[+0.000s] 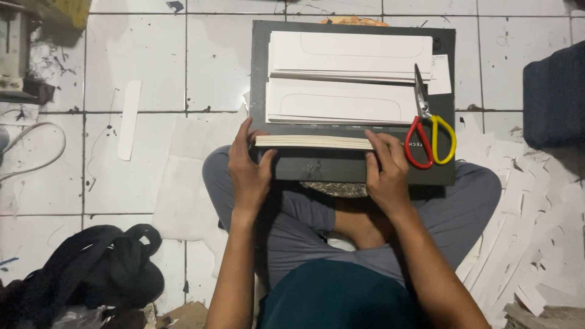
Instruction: Organizing and aligning a stack of paper templates on a flat surface
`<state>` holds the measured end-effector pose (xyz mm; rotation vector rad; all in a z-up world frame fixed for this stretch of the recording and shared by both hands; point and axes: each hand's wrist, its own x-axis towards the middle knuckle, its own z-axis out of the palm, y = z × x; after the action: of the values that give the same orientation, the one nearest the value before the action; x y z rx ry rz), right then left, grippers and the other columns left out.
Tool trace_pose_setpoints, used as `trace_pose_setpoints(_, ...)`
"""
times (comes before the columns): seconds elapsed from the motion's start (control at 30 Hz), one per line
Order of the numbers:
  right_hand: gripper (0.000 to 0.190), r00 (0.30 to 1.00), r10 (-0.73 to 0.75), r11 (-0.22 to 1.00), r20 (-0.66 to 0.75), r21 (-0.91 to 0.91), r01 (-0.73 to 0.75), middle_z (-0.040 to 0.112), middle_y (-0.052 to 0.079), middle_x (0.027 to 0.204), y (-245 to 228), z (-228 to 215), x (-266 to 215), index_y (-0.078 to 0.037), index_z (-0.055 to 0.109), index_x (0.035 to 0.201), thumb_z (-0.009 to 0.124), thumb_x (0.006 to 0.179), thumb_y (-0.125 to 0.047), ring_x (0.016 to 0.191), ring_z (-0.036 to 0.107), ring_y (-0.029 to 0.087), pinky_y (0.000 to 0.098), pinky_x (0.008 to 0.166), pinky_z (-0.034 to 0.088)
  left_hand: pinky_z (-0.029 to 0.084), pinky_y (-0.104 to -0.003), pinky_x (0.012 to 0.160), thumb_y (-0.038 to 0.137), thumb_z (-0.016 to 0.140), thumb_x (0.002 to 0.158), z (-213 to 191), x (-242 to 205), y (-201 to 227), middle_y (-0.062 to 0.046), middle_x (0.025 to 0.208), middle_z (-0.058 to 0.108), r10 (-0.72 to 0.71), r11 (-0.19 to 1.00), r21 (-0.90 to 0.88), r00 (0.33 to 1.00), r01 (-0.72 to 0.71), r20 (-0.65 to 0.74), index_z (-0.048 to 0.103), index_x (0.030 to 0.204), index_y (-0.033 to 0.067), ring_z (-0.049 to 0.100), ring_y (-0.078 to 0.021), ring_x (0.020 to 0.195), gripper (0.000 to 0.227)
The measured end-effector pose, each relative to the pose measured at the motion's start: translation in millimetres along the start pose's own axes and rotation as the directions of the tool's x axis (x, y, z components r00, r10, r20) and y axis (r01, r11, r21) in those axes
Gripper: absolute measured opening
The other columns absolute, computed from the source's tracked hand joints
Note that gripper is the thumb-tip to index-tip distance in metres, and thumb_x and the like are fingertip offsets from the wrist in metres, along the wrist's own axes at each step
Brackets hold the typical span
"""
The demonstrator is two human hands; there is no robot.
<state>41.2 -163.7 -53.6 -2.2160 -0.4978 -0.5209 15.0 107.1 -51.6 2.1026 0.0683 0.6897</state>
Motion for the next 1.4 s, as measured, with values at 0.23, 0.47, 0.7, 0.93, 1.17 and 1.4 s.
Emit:
trace_pose_setpoints(0.23, 0.045, 0.991, 0.123, 0.987, 0.059, 0.096, -0.129, 0.068, 0.016, 0.113, -9, -16, 7, -0.005, 0.070, 0.132, 0.069, 0.089, 0.007, 0.106, 0.067, 0.037, 0.0466, 0.090, 0.052, 0.042, -0.042, 0.100, 0.021, 0.091, 0.072, -14, 9, 12, -0.001, 0.107, 0.066, -0.116, 0.993, 0.027, 0.993, 0.115, 0.028, 0.067, 0.130, 0.0172, 0.067, -0.0240, 0.103, 0.063)
trace_pose_setpoints(0.47, 0.035, 0.808, 0.539, 0.633, 0.238, 0.519, -0.575, 0.056, 0.016, 0.108, -4, -34, 8, 0.004, 0.065, 0.119, 0.069, 0.086, -0.003, 0.063, 0.055, 0.014, 0.0288, 0.049, 0.050, 0.055, -0.040, 0.070, 0.035, 0.078, 0.088, -37, 13, 34, -0.014, 0.089, 0.071, -0.404, 0.846, -0.246, 0.870, 0.473, 0.282, 0.065, 0.128, 0.0212, 0.068, -0.0236, 0.072, 0.044)
trace_pose_setpoints(0.7, 0.018, 0.633, 0.692, 0.362, 0.347, 0.592, -0.720, 0.059, 0.010, 0.104, -6, -34, 17, 0.004, 0.070, 0.102, 0.067, 0.089, -0.009, 0.072, 0.052, 0.011, 0.0201, 0.046, 0.046, 0.055, -0.027, 0.060, 0.011, 0.087, 0.076, -40, 17, 28, -0.006, 0.075, 0.065, -0.445, 0.751, -0.276, 0.768, 0.600, 0.461, 0.074, 0.119, 0.0136, 0.062, -0.0115, 0.059, 0.045)
trace_pose_setpoints(0.93, 0.042, 0.833, 0.470, 0.739, 0.291, 0.387, -0.552, 0.053, 0.012, 0.118, 1, -29, 17, -0.001, 0.072, 0.117, 0.085, 0.081, -0.016, 0.094, 0.053, 0.015, 0.0265, 0.074, 0.053, 0.052, -0.040, 0.064, 0.024, 0.082, 0.084, -32, 28, 39, -0.018, 0.074, 0.071, -0.488, 0.835, -0.043, 0.774, 0.549, 0.405, 0.074, 0.115, 0.0101, 0.067, -0.0239, 0.067, 0.035)
trace_pose_setpoints(1.17, 0.023, 0.989, 0.074, 0.985, 0.127, -0.164, -0.053, 0.066, 0.008, 0.103, 1, -23, 25, -0.017, 0.077, 0.115, 0.079, 0.095, -0.030, 0.094, 0.070, 0.032, 0.0421, 0.082, 0.054, 0.054, -0.055, 0.064, 0.054, 0.069, 0.092, -31, 36, 44, -0.017, 0.082, 0.067, -0.306, 0.854, 0.508, 0.895, 0.109, 0.324, 0.071, 0.114, 0.0193, 0.069, -0.0447, 0.078, 0.042)
trace_pose_setpoints(1.4, 0.023, 0.992, -0.097, 0.966, 0.074, -0.235, 0.112, 0.068, 0.006, 0.103, 17, -12, 21, -0.018, 0.077, 0.115, 0.073, 0.099, -0.035, 0.097, 0.066, 0.030, 0.0412, 0.086, 0.053, 0.033, -0.054, 0.110, 0.049, 0.058, 0.099, 3, 24, 27, -0.012, 0.131, 0.059, 0.430, 0.769, 0.349, 0.837, -0.536, 0.337, 0.060, 0.137, 0.0132, 0.052, -0.0327, 0.127, 0.052)
